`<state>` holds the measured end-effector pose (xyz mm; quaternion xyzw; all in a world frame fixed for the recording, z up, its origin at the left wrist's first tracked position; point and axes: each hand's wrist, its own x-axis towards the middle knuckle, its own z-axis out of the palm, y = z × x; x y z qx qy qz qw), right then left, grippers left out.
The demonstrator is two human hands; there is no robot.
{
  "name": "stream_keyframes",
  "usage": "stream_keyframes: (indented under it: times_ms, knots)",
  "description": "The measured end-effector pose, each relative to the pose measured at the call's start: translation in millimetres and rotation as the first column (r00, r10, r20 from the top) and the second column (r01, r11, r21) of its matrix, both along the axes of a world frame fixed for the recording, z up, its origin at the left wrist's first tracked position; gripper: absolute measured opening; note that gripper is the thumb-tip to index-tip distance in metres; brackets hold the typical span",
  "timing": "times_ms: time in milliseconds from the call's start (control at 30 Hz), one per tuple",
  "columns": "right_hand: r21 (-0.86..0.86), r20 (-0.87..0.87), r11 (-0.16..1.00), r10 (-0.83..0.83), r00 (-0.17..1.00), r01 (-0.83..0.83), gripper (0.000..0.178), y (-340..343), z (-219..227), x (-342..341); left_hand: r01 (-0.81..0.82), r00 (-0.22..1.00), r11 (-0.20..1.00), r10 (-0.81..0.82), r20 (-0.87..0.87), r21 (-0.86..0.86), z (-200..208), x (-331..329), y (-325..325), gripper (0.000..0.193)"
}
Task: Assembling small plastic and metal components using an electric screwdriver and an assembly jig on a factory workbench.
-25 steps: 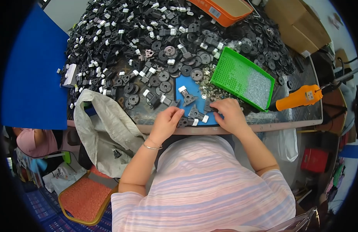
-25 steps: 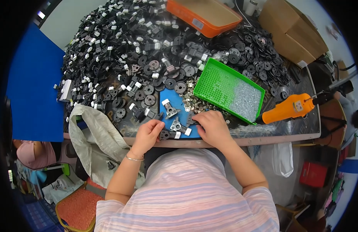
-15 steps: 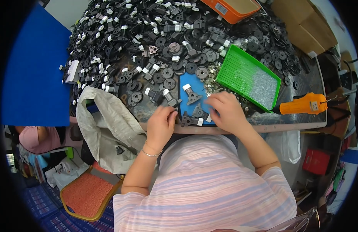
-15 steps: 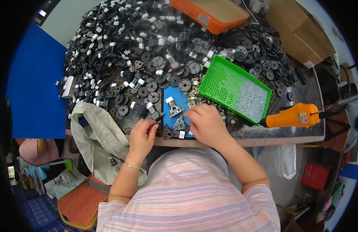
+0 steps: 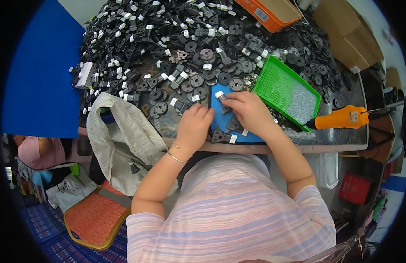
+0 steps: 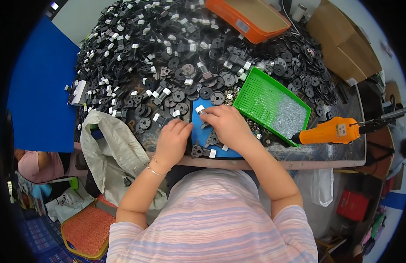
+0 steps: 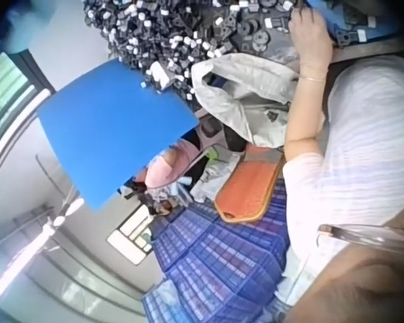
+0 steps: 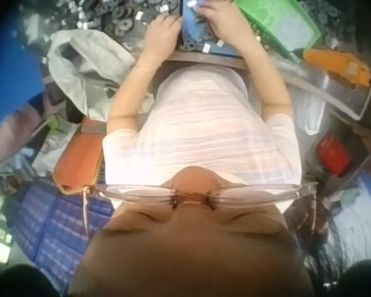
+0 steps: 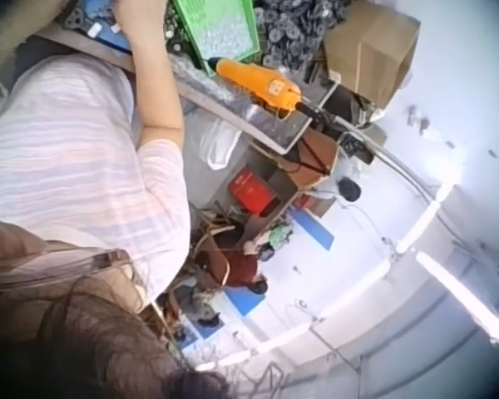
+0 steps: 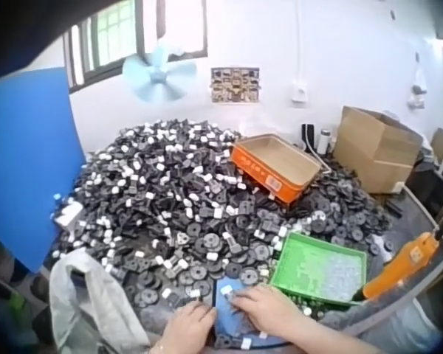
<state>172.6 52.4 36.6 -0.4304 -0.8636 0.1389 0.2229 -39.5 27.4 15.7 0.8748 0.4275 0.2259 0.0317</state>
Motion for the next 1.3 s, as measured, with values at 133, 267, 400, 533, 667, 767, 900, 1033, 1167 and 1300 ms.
stream_keyframes:
  times_ms: [133,267,400,533,667,767,900,1033,1167,1300]
  knots:
    - [-0.224,-0.015,0.967,-0.13,0.991,0.123,0.028,-28,11,14,-0.083,0.896,0.994,0.104,0.433,-0.066,9,0,-5,0.02]
    - [-0.194,0.06,0.975,-0.103,0.993,0.112,0.031,-55,7,11,-0.123,0.605,0.907,0.389,0.695,-0.402,-5,20,-20,0.018]
    - [-0.113,0.049,0.984,-0.132,0.99,0.137,0.029,-63,4,18,-0.097,0.701,0.973,0.215,0.68,-0.207,-21,24,-29,0.019]
    - [-0.12,0.05,0.988,-0.095,0.994,0.1,0.023,-56,7,28,-0.054,0.773,0.992,0.115,0.623,-0.115,-18,19,-24,0.016]
    - [-0.044,0.073,0.979,-0.197,0.978,0.2,0.012,-29,-10,25,0.002,0.791,0.992,0.076,0.608,-0.126,-10,20,-21,0.014]
    - [-0.034,0.154,0.965,-0.254,0.955,0.262,0.009,-19,-14,16,-0.022,0.8,0.978,0.143,0.583,-0.209,-3,15,-27,0.014]
    - [-0.04,0.224,0.959,-0.265,0.938,0.28,0.008,-15,-16,13,-0.057,0.73,0.919,0.305,0.611,-0.39,-9,8,-32,0.013]
    - [-0.091,-0.085,0.958,-0.279,0.957,0.271,0.009,-7,-4,2,-0.032,0.709,0.925,0.287,0.643,-0.378,-21,9,-25,0.017]
    - [-0.305,-0.142,0.931,-0.253,0.957,0.201,0.012,14,-7,-8,-0.019,0.739,0.938,0.247,0.627,-0.347,-19,14,-19,0.019]
    - [-0.33,-0.113,0.916,-0.279,0.954,0.229,0.014,19,-8,-12,-0.057,0.761,0.952,0.236,0.604,-0.3,-12,7,-18,0.017]
